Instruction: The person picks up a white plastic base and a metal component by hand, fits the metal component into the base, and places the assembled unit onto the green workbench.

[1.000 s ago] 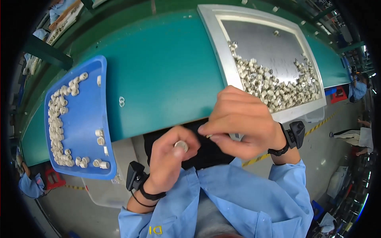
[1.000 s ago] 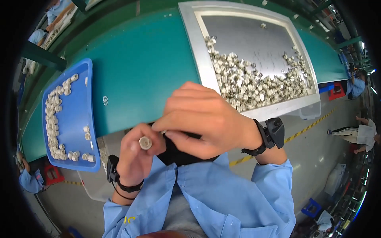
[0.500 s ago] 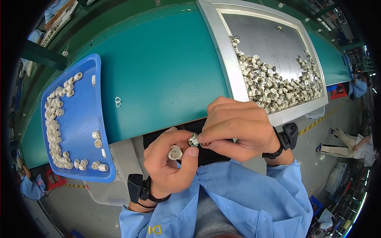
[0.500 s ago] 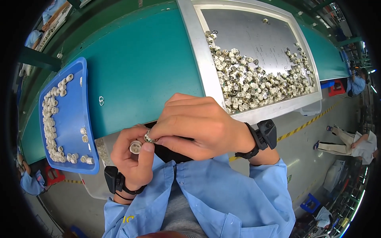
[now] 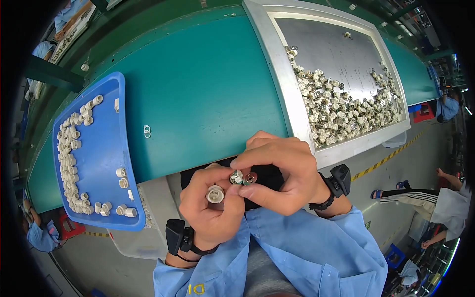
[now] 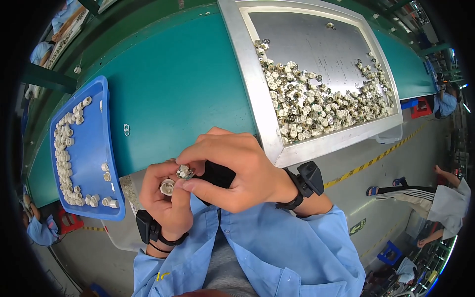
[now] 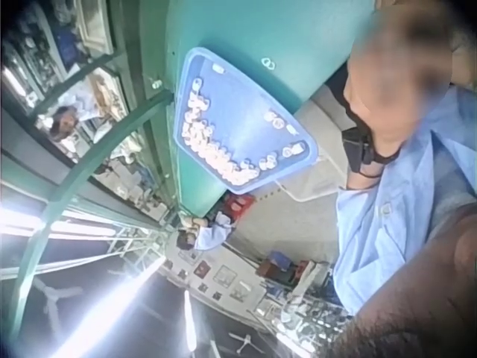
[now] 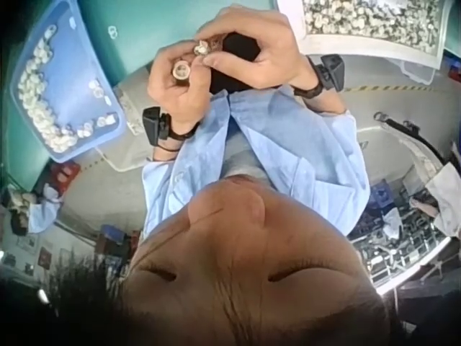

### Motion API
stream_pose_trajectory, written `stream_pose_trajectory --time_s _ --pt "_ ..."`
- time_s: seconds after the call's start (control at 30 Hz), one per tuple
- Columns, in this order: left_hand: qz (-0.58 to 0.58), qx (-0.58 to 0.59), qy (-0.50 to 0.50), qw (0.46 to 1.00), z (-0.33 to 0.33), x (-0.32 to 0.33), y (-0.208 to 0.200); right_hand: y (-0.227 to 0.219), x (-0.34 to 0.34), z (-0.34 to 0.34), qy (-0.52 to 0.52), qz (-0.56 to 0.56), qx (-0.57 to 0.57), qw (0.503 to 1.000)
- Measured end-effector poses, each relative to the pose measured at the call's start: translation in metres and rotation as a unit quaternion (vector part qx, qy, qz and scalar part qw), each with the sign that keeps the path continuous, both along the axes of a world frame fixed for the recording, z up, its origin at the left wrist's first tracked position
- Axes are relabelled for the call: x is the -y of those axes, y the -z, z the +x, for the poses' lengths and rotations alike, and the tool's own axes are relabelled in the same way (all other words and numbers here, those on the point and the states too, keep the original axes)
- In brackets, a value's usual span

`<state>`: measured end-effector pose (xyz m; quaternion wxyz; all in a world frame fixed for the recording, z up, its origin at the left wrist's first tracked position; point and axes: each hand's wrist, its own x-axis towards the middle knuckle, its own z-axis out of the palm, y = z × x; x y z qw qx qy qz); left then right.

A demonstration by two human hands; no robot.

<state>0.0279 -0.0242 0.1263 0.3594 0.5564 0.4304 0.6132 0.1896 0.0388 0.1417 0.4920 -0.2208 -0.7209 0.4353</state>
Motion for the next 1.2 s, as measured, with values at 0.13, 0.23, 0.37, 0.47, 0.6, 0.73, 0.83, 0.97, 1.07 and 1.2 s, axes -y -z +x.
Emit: stream_pose_trajectory --time_s 0.13,0.23,0.37,0.47,0.6,0.73,0.83,0.97,1.07,1.2 --pt "-0.027 -0.021 0.01 0.999 -0.003 0.001 0.002 0.008 -0.002 0.003 -0.011 -0.002 -0.005 1.0" --pt "-0.008 -0.022 -0.007 1.0 0.003 -0.001 0.003 0.005 0.0 0.003 -0.007 -0.017 -0.015 1.0" --pt "0.029 -0.028 -0.025 0.999 0.007 -0.004 0.011 0.005 0.0 0.001 0.015 -0.002 -0.023 1.0" --pt "0.018 -0.045 -0.026 0.998 0.004 -0.003 0.009 0.014 -0.002 0.002 0.029 0.054 -0.021 0.998" --pt "-0.037 -0.037 -0.006 0.999 0.001 0.005 -0.001 0.022 0.0 -0.001 0.028 0.061 -0.058 0.996" --pt "-0.028 0.013 0.006 1.0 0.001 0.002 0.007 0.015 0.005 0.0 0.025 -0.014 -0.015 0.999" --pt "-0.048 0.044 0.017 0.998 -0.002 0.006 0.005 0.013 0.004 0.001 0.015 0.021 0.017 1.0" --pt "-0.113 0.134 0.07 0.982 -0.005 0.01 0.004 0.011 0.005 -0.001 0.036 0.059 0.05 0.996" --pt "-0.095 0.268 0.117 0.952 -0.007 0.009 0.01 0.016 0.004 0.001 0.031 0.072 0.044 0.996" --pt "-0.145 0.251 0.218 0.932 -0.028 0.009 0.019 0.015 -0.007 0.001 0.01 0.156 0.077 0.985"
